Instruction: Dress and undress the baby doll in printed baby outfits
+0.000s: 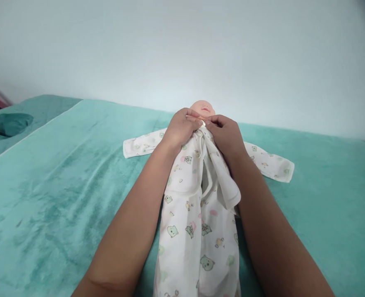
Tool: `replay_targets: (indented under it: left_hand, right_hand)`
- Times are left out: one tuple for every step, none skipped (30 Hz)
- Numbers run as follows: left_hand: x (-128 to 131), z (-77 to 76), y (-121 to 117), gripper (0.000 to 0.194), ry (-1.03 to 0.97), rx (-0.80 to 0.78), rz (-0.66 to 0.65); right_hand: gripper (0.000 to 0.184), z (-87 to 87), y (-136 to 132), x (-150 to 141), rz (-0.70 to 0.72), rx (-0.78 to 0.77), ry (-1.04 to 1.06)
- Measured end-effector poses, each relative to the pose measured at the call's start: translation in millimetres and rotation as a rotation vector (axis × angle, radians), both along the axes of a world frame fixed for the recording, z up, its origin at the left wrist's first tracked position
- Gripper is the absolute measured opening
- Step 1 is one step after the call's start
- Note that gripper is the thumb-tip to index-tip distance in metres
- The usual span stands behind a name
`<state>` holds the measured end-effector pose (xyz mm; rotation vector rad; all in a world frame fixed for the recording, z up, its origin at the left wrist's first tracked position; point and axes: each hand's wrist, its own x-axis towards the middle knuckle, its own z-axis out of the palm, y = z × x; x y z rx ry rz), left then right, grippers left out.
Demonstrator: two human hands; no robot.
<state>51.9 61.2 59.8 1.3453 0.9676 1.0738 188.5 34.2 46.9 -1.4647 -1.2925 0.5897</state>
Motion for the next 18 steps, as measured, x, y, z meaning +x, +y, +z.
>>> replay_targets:
  left_hand:
    - [-0.6, 0.5, -0.2, 0.016, 0.006, 0.000, -0.004]
    - [-1.1, 1.1, -0.3, 0.014, 0.015, -0.002, -0.009]
    - [-1.3, 1.5, -0.5, 0.013, 0.025, -0.004, -0.014]
    - [-1.2, 1.8, -0.6, 0.012, 0.036, -0.003, -0.014]
    - [-0.7, 1.7, -0.7, 0.012, 0.050, 0.006, -0.007]
    - [0.2, 1.3, -0.6, 0.012, 0.071, 0.022, 0.010]
    - [1.3, 0.5, -0.4, 0.013, 0.098, 0.048, 0.036]
    - [2.7, -0.5, 0.0, 0.013, 0.131, 0.080, 0.067]
    - [4.1, -1.7, 0.5, 0.014, 0.165, 0.115, 0.097]
    - [5.3, -2.7, 1.1, 0.015, 0.200, 0.150, 0.123]
    - [6.4, -3.6, 1.8, 0.016, 0.234, 0.183, 0.141]
    - [7.2, -4.1, 2.4, 0.016, 0.265, 0.215, 0.151]
    - [7.9, -4.3, 2.8, 0.016, 0.295, 0.242, 0.153]
    - [8.4, -4.2, 3.1, 0.016, 0.321, 0.266, 0.153]
    - [8.8, -3.9, 3.1, 0.017, 0.343, 0.288, 0.155]
    - [9.2, -3.5, 2.9, 0.018, 0.359, 0.306, 0.161]
    - [9.6, -3.2, 2.6, 0.019, 0.368, 0.322, 0.168]
    - [10.0, -3.0, 2.4, 0.019, 0.374, 0.332, 0.175]
  right_hand:
    - [0.012, -0.2, 0.2, 0.0, -0.003, 0.001, 0.001]
    - [0.011, -0.7, 0.4, 0.1, -0.003, 0.006, 0.004]
    - [0.011, -1.4, 0.8, 0.3, -0.001, 0.013, 0.008]
    - [0.011, -2.2, 1.2, 0.5, 0.005, 0.020, 0.016]
    - [0.011, -3.0, 1.6, 0.7, 0.012, 0.026, 0.028]
    - [0.011, -3.6, 1.9, 0.9, 0.018, 0.027, 0.041]
    - [0.013, -4.0, 2.1, 1.0, 0.019, 0.026, 0.054]
    - [0.014, -4.0, 2.2, 1.1, 0.015, 0.022, 0.064]
    - [0.016, -3.8, 2.1, 1.1, 0.007, 0.016, 0.069]
    - [0.017, -3.3, 2.0, 1.0, -0.002, 0.008, 0.070]
    - [0.017, -2.7, 1.8, 0.8, -0.011, 0.002, 0.068]
    - [0.018, -2.1, 1.7, 0.7, -0.017, -0.001, 0.064]
    - [0.018, -1.7, 1.6, 0.6, -0.021, 0.000, 0.059]
    - [0.018, -1.4, 1.6, 0.6, -0.024, 0.005, 0.054]
    - [0.019, -1.4, 1.7, 0.7, -0.026, 0.011, 0.049]
    - [0.019, -1.8, 2.0, 0.9, -0.027, 0.019, 0.043]
    - [0.019, -2.4, 2.5, 1.2, -0.029, 0.027, 0.038]
    - [0.020, -3.3, 3.1, 1.6, -0.029, 0.035, 0.036]
